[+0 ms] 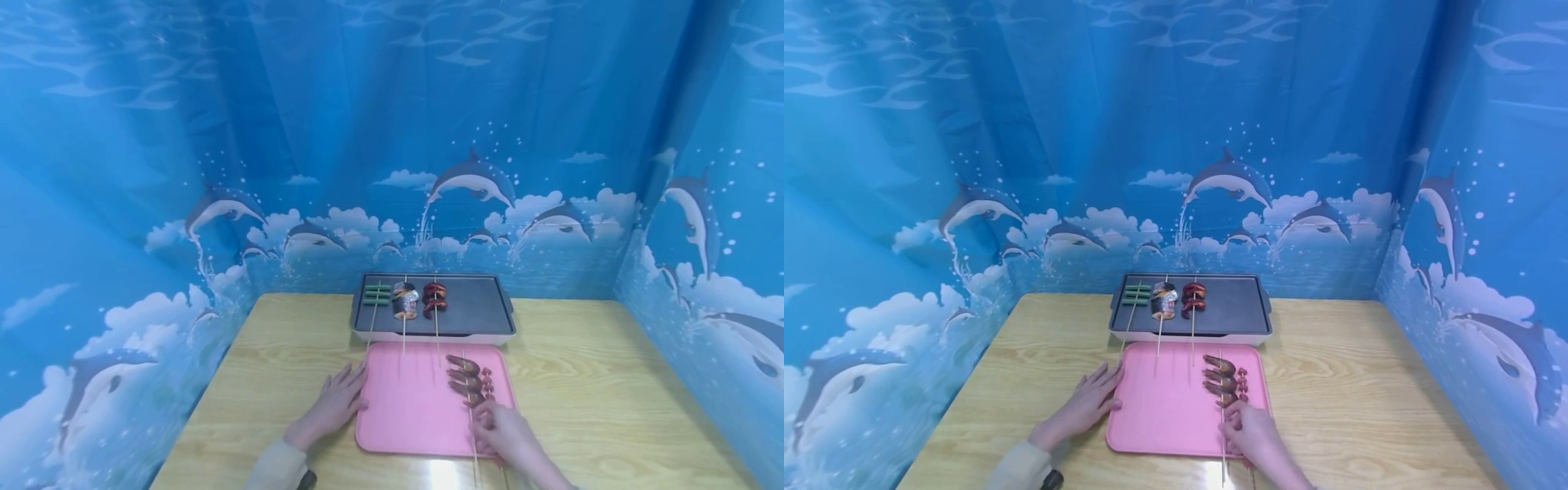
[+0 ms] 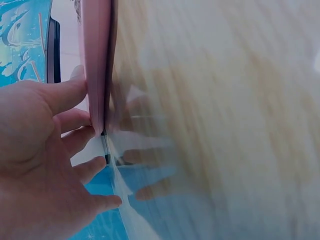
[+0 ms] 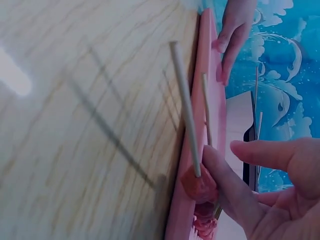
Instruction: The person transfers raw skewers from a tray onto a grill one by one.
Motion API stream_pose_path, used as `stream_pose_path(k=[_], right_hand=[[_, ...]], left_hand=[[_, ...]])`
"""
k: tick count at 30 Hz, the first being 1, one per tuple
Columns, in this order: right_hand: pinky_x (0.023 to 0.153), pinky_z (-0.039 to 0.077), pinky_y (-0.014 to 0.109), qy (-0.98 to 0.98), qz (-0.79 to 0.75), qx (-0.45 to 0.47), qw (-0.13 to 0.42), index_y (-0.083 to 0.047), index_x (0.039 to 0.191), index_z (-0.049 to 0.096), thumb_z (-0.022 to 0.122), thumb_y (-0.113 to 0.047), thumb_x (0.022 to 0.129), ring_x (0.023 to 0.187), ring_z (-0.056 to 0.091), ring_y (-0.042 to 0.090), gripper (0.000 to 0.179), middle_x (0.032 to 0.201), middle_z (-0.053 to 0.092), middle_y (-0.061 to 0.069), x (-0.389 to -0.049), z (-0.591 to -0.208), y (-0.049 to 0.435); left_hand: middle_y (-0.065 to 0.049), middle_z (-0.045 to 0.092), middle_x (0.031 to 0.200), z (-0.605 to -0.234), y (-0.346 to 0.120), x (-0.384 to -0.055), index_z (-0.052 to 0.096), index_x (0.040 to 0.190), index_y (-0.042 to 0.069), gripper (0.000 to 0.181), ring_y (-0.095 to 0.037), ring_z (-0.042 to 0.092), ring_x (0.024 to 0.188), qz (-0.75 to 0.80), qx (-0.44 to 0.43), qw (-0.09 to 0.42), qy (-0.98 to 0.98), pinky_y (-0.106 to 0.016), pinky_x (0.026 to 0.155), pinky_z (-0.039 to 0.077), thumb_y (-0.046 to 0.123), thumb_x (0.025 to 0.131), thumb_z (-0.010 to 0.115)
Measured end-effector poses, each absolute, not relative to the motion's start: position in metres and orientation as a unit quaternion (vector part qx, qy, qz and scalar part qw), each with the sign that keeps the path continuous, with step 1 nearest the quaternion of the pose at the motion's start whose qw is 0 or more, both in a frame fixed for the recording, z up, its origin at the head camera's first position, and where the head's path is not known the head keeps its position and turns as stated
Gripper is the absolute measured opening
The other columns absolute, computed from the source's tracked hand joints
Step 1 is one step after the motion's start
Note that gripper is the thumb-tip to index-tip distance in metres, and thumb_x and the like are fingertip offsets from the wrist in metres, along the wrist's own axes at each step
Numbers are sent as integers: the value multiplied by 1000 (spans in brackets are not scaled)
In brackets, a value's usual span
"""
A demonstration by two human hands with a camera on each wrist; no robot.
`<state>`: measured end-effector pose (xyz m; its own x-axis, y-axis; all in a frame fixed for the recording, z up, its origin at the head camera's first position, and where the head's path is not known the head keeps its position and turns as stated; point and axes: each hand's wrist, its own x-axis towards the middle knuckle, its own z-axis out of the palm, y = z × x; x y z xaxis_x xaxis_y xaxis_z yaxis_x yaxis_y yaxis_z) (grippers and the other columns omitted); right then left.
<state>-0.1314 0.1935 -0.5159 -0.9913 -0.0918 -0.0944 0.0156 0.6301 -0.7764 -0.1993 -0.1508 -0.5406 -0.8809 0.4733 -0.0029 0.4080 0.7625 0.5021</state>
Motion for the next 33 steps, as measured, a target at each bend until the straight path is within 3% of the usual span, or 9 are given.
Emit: stream_pose_path(k=[6,15,33], right_hand=[[51,54,23,905,-421,-33,55,3,104,67,81,-10,81,58,64,12,30,76,71,3,-136,-521,189],[49,56,25,894,-442,-30,72,5,99,70,83,-14,81,56,66,13,30,71,72,2,-140,-528,184],[53,60,28,854,-510,-28,97,12,102,64,74,-2,85,58,69,19,25,76,73,9,-135,-525,191]], left_hand=[[-23,32,161,-538,-151,-198,40,151,-4,62,-49,21,149,263,234,65,934,-78,113,12,31,103,56],[-22,32,161,-540,-150,-200,39,152,-3,62,-49,21,149,258,227,69,937,-76,115,12,32,103,55],[-21,31,162,-542,-151,-200,38,153,-2,61,-48,20,150,263,226,76,935,-76,115,11,31,104,54]])
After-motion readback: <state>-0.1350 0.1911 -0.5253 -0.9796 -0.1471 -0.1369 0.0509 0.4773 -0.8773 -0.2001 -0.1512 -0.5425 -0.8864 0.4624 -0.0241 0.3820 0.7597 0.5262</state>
